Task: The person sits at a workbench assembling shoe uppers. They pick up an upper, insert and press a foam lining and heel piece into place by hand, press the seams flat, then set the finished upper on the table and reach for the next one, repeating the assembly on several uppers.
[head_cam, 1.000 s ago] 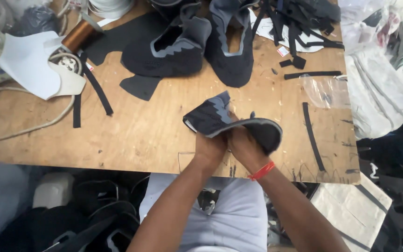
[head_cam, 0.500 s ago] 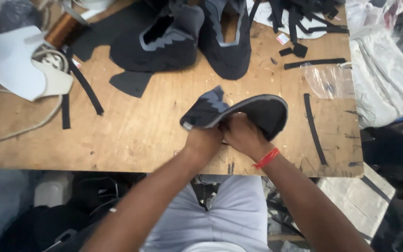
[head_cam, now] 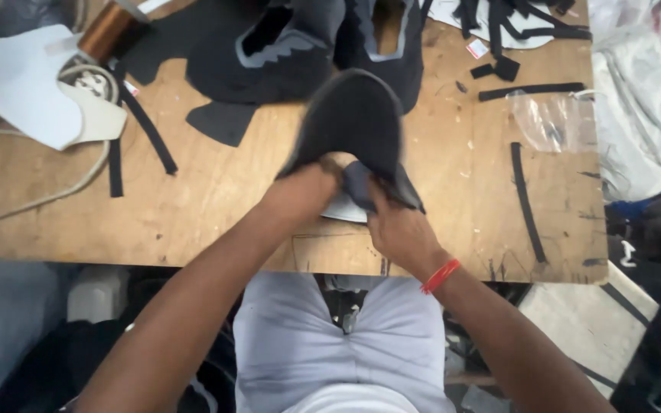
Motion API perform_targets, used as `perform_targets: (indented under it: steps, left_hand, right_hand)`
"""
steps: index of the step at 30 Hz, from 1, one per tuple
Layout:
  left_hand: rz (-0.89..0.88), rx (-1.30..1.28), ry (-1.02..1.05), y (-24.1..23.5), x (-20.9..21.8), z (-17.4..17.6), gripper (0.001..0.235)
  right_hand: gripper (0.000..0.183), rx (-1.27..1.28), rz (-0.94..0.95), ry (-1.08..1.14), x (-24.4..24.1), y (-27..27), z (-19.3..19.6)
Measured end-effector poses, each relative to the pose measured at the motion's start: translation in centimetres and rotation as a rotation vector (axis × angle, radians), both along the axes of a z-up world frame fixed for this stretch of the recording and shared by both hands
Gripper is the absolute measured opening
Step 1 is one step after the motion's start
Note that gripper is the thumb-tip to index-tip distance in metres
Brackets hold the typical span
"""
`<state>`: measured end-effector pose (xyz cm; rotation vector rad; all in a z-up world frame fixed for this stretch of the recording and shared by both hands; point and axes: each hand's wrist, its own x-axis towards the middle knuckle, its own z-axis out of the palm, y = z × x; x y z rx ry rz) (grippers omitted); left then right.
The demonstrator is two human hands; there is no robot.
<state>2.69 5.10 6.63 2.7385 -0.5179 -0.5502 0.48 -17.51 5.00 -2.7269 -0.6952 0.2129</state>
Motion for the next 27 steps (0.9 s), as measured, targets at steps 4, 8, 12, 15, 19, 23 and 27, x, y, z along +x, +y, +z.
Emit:
perform_targets:
  steps: [4, 8, 12, 15, 19, 23, 27]
  left_hand:
    - [-0.233, -0.148, -0.311, 0.4, -6.4, -2.7, 0.022]
    - [-0.011, -0.288, -0.417, -1.3, -8.2, -1.9, 0.032]
    - [0.125, 0.006, -0.471, -3.5, -7.4, -0.1, 0.045]
    - [-0.393, 0.927, -0.765, -4.7, -6.0, -6.5, 0.042]
    - [-1.272, 2.327, -0.993, -5.4, -3.6, -12.3, 0.042]
    - [-1.299, 2.252, -1.046, -5.9, -1.8, -10.5, 0.047]
    - [-1.382, 2.138, -1.096, -5.1, -1.9, -7.6, 0.054]
  right_hand:
    - [0.064, -0.097, 0.038, -0.048, -0.1, 0.4, -1.5]
    - [0.058, -0.215, 0.111, -0.050, -0.1, 0.5, -1.0]
    - [0.065, -0.032, 0.115, -0.058, 0.4, 1.1, 1.2]
    - [0.069, 0.039, 0.150, -0.127, 0.2, 1.6, 0.9]
    - [0.059, -0.115, 0.053, 0.017, 0.0, 1.5, 0.6]
    - [0.057, 0.058, 0.056, -0.013, -0.3, 0.6, 0.6]
    - [0.045, 0.001, 0.006, -0.098, 0.7, 0.2, -0.5]
